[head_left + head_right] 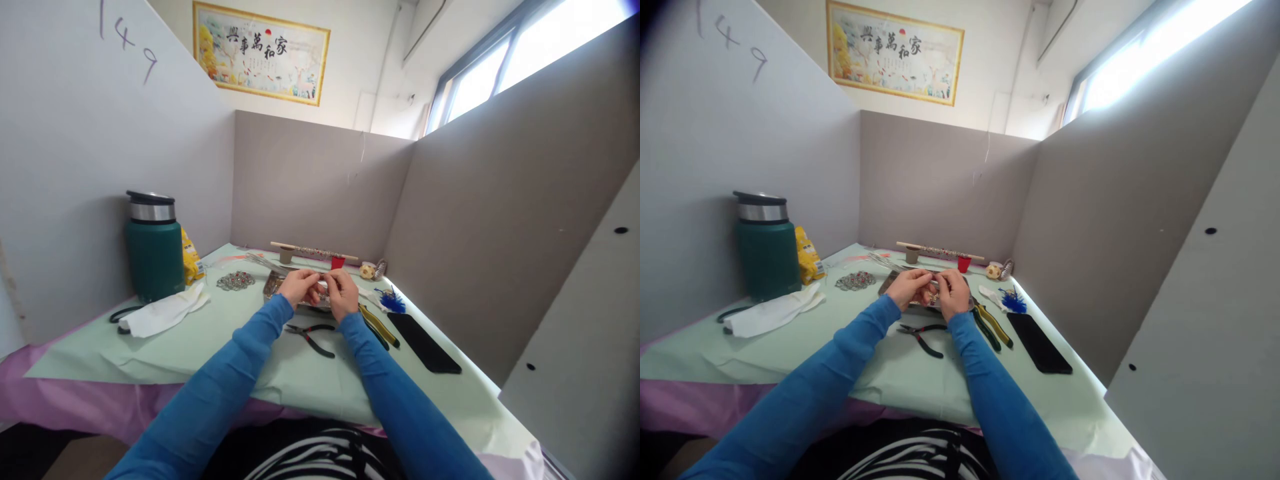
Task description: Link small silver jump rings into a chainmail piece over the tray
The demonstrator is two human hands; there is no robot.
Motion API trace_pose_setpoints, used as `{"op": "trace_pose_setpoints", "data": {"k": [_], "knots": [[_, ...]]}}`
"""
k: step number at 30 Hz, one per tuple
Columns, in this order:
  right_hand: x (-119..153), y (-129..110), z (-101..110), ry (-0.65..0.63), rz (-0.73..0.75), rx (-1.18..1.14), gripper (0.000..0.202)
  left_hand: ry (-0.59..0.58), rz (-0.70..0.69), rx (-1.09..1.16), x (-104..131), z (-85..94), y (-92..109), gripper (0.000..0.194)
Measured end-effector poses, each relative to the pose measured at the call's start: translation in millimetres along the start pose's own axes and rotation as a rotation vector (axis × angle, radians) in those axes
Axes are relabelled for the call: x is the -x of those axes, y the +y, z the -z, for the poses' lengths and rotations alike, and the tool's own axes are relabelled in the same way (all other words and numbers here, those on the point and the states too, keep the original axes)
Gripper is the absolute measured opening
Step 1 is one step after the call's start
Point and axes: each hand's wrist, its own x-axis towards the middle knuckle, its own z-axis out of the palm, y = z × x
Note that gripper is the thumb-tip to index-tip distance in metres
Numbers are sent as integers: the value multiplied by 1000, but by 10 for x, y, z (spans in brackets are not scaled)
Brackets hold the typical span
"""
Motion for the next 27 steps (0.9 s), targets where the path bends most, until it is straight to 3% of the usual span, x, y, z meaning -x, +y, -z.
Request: {"op": "trace_pose_setpoints", "data": {"k": [3, 6, 12, 17, 23, 27], "knots": [[7, 1, -7, 19, -120, -34, 17, 84, -43, 14, -5, -4, 9, 20], [37, -7, -31, -24, -148, -30, 18, 177, -82, 41, -27, 13, 6, 23], [97, -5, -82, -225, -130, 31, 20, 142, -79, 76, -76, 42, -68, 30], [107, 40, -105, -264, -235, -19, 22, 100, -41, 63, -95, 44, -89, 30], [62, 5, -60, -391, -440, -310, 31, 106, -72, 91, -76, 77, -17, 24], [46, 3, -89, -377, -513, -392, 34, 134, -77, 93, -70, 66, -30, 22]]}}
